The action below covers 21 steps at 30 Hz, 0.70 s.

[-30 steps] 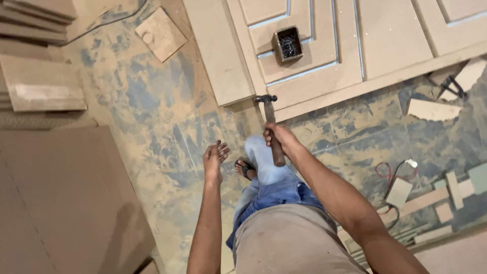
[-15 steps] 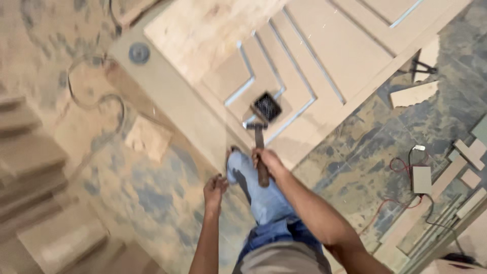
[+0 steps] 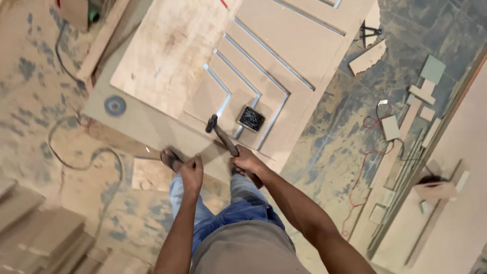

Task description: The person constructs a wooden panel by hammering small nails into thin strips of material to secure them onto a larger board.

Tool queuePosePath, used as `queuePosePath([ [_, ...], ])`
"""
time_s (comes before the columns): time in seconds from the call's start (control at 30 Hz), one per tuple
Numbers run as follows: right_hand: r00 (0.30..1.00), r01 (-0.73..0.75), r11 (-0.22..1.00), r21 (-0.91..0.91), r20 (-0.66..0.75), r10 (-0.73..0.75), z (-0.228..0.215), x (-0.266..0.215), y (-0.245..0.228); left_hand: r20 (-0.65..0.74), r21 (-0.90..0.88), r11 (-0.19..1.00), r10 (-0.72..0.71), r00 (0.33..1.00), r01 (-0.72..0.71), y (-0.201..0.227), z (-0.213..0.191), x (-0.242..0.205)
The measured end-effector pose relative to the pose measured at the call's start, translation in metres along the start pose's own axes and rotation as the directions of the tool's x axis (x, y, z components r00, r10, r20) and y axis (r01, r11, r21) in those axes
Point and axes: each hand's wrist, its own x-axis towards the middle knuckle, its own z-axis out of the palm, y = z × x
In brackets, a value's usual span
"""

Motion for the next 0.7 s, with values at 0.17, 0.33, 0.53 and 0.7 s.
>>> queuePosePath([
  [0.17,0.969,0.190,0.895,-0.404,-0.072,-0.238,0.025,0.024,-0.055,0.151,0.053,0.971,0.224,0.963,-0.234,-0.032,-0.066,0.105],
  [0.33,0.981,-0.167,0.984,-0.054,-0.106,0.161,0.084,-0.008,-0.145,0.400,-0.041,0.999,0.029,0.916,-0.013,-0.051,-0.179,0.210],
  [0.53,0.979,-0.022,0.992,0.128,-0.198,0.048,0.116,-0.004,-0.253,0.510,0.068,0.995,-0.103,0.854,0.079,-0.018,-0.258,0.330],
  [0.7,0.955,0.023,0.998,0.056,-0.296,-0.006,0.125,0.055,-0.287,0.556,0.266,0.951,-0.018,0.831,-0.158,0.016,-0.257,0.424],
])
